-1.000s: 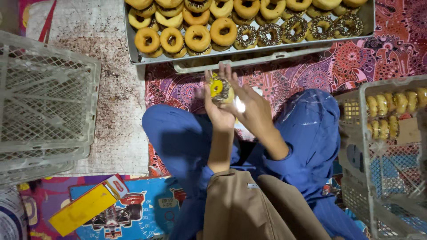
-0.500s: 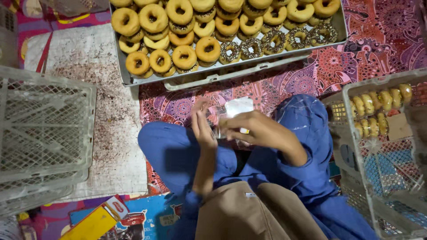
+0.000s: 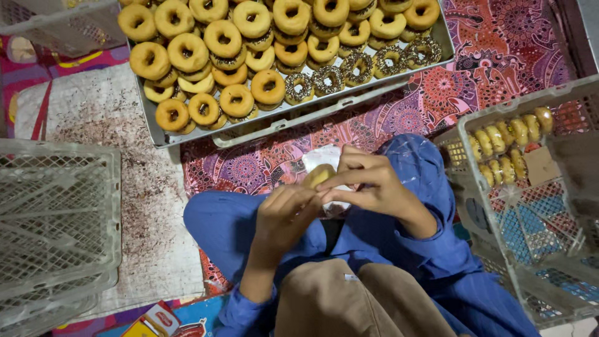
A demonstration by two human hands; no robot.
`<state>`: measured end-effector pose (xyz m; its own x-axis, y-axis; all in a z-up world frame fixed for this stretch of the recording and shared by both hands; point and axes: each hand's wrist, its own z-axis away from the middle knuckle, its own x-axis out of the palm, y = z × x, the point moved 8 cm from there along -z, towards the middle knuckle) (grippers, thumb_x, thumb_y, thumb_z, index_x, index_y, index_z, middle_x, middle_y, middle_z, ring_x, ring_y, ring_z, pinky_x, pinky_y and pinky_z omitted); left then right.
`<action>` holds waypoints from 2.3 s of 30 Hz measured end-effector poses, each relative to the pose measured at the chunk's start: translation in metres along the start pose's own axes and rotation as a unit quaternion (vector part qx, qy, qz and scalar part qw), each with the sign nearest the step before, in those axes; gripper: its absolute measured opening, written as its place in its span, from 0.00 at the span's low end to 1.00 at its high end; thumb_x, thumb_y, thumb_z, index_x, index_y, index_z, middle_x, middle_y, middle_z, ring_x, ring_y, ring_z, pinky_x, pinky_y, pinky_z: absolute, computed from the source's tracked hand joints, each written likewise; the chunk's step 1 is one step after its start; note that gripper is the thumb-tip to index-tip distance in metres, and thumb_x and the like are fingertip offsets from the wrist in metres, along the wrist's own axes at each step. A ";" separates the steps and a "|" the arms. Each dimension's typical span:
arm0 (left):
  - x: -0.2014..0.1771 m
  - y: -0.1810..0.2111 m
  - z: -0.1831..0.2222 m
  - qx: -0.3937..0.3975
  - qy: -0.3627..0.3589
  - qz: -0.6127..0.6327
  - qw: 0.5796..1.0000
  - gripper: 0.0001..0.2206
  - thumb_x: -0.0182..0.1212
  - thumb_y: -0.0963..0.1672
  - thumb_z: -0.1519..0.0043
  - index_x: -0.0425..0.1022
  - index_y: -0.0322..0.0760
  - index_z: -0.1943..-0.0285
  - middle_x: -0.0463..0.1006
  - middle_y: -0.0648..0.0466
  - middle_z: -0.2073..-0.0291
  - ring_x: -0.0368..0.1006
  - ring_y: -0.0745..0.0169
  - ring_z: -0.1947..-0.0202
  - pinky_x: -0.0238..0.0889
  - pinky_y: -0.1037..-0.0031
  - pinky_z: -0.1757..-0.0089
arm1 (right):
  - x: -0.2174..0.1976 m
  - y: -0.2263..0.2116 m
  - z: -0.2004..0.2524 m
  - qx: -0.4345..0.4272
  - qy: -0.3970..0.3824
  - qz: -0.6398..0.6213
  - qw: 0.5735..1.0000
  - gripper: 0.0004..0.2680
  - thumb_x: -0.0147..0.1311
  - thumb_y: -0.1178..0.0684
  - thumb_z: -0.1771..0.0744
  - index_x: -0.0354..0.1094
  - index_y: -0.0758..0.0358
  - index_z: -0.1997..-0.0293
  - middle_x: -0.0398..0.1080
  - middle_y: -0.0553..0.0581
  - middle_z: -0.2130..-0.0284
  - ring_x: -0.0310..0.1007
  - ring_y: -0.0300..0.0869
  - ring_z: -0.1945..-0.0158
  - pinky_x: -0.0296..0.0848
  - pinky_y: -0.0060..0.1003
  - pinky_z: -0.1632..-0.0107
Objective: The person sits on the floor and repeatedly picks donuts from a tray, places them into small plastic bags, and sets the filled bags into a nearby crate. The process continues with donuts of different toppings being handled one at a time.
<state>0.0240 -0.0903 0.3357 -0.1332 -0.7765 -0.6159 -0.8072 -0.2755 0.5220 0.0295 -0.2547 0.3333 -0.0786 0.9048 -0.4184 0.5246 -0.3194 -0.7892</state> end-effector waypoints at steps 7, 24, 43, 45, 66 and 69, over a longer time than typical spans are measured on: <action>0.002 -0.019 0.011 -0.126 -0.027 -0.098 0.987 0.04 0.68 0.43 0.39 0.77 0.43 0.60 0.80 0.56 0.66 0.78 0.56 0.63 0.71 0.65 0.62 | 0.022 -0.042 0.006 -0.197 0.017 0.271 0.942 0.08 0.61 0.48 0.34 0.78 0.52 0.53 0.71 0.45 0.65 0.64 0.39 0.58 0.60 0.42 0.52; -0.010 -0.074 0.076 -0.292 0.140 0.011 0.946 0.05 0.54 0.44 0.31 0.72 0.40 0.57 0.83 0.51 0.60 0.81 0.59 0.62 0.74 0.70 0.60 | 0.080 0.132 0.070 0.090 -0.167 -0.068 0.979 0.22 0.66 0.46 0.36 0.68 0.71 0.41 0.75 0.70 0.52 0.76 0.57 0.47 0.71 0.48 0.45; -0.053 -0.133 0.213 -0.436 0.339 0.019 0.833 0.05 0.58 0.39 0.31 0.69 0.27 0.53 0.81 0.50 0.67 0.76 0.71 0.69 0.67 0.80 0.67 | 0.188 0.051 -0.025 -0.009 -0.119 -0.293 0.949 0.06 0.67 0.59 0.36 0.73 0.62 0.61 0.71 0.55 0.54 0.74 0.42 0.48 0.73 0.37 0.44; -0.055 -0.131 0.211 -0.447 0.342 0.019 0.826 0.05 0.59 0.40 0.32 0.71 0.28 0.55 0.81 0.52 0.68 0.75 0.72 0.71 0.65 0.81 0.70 | 0.193 0.054 -0.027 0.008 -0.181 -0.270 0.946 0.08 0.67 0.60 0.38 0.73 0.65 0.60 0.72 0.55 0.56 0.75 0.42 0.51 0.74 0.37 0.48; -0.065 -0.136 0.218 -0.438 0.362 -0.064 0.820 0.04 0.64 0.37 0.32 0.75 0.26 0.58 0.81 0.47 0.64 0.77 0.63 0.62 0.68 0.73 0.51 | 0.257 0.123 0.010 0.274 0.084 -0.357 0.889 0.05 0.63 0.53 0.33 0.80 0.63 0.59 0.79 0.50 0.70 0.74 0.27 0.70 0.72 0.25 0.65; -0.063 -0.145 0.226 -0.489 0.392 -0.002 0.779 0.05 0.63 0.38 0.32 0.74 0.27 0.58 0.80 0.49 0.67 0.77 0.65 0.66 0.69 0.74 0.56 | 0.264 0.130 0.011 0.374 0.039 -0.257 0.891 0.05 0.64 0.54 0.34 0.81 0.63 0.61 0.77 0.52 0.76 0.71 0.29 0.76 0.65 0.25 0.72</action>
<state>0.0200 0.1266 0.1655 0.5697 -0.7763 -0.2700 0.0686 -0.2824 0.9568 0.0672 -0.0603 0.1154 -0.0709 0.9931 0.0930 -0.2763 0.0700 -0.9585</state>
